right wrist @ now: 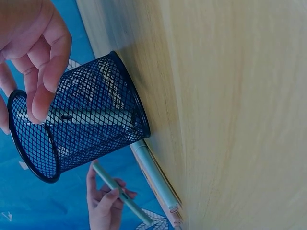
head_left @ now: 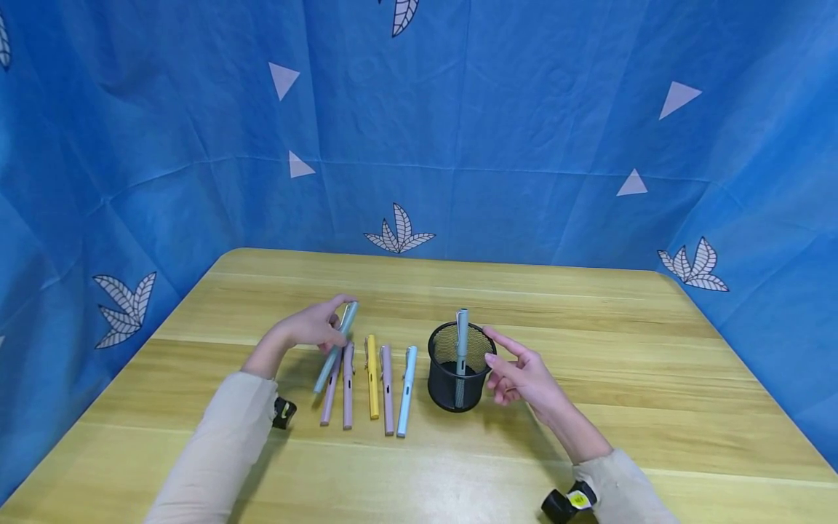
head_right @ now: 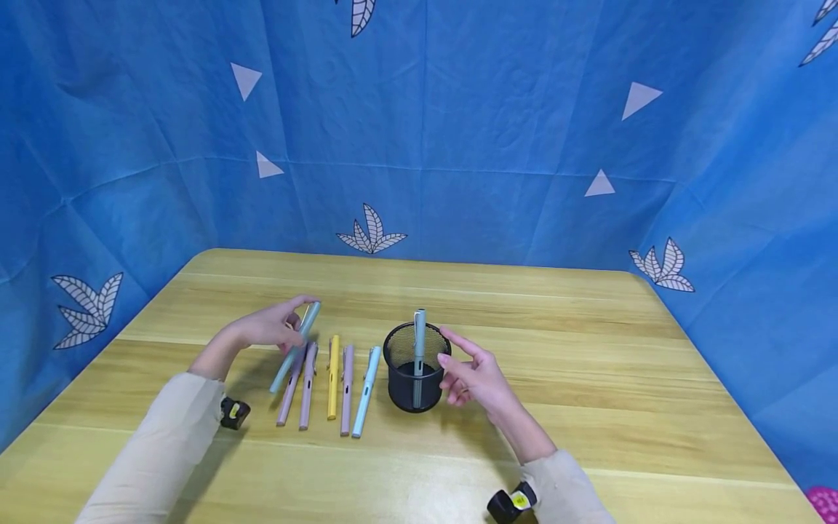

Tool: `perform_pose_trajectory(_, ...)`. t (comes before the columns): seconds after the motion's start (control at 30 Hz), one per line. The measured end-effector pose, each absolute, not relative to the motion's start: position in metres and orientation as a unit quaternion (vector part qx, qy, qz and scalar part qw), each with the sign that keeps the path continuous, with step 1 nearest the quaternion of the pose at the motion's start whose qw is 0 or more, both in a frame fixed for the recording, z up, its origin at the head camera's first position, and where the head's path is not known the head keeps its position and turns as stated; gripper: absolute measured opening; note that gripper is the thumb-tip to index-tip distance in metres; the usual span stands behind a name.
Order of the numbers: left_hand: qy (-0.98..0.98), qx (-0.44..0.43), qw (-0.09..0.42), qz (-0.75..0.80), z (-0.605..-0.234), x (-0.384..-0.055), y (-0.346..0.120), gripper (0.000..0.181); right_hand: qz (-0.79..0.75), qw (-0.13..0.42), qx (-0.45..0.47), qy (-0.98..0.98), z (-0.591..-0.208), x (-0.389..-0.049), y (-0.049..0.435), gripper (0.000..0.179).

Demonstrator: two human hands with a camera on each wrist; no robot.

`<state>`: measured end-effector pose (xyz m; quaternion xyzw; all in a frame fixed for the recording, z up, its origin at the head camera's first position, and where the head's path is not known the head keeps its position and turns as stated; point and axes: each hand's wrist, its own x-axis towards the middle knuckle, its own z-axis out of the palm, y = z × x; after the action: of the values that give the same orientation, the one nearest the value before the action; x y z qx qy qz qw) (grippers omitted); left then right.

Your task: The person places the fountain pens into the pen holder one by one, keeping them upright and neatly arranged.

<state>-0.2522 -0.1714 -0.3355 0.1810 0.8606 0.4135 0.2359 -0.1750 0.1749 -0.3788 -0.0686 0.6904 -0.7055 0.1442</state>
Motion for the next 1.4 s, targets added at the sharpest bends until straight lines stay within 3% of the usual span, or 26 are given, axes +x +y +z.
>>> perform_pose_trajectory(0.97,0.829,0.241,0.177,0.473,-0.329,-0.25,-0.159,0.075,-0.709,0.145,-0.071,0.687,-0.38,-0.175,0.175,0.06)
perform_pose_trajectory(1.4,0.824,0.216,0.158,0.5,-0.326,-0.247,-0.149,0.076,-0.713,0.143,-0.072,0.682,-0.381,-0.175,0.176,0.06)
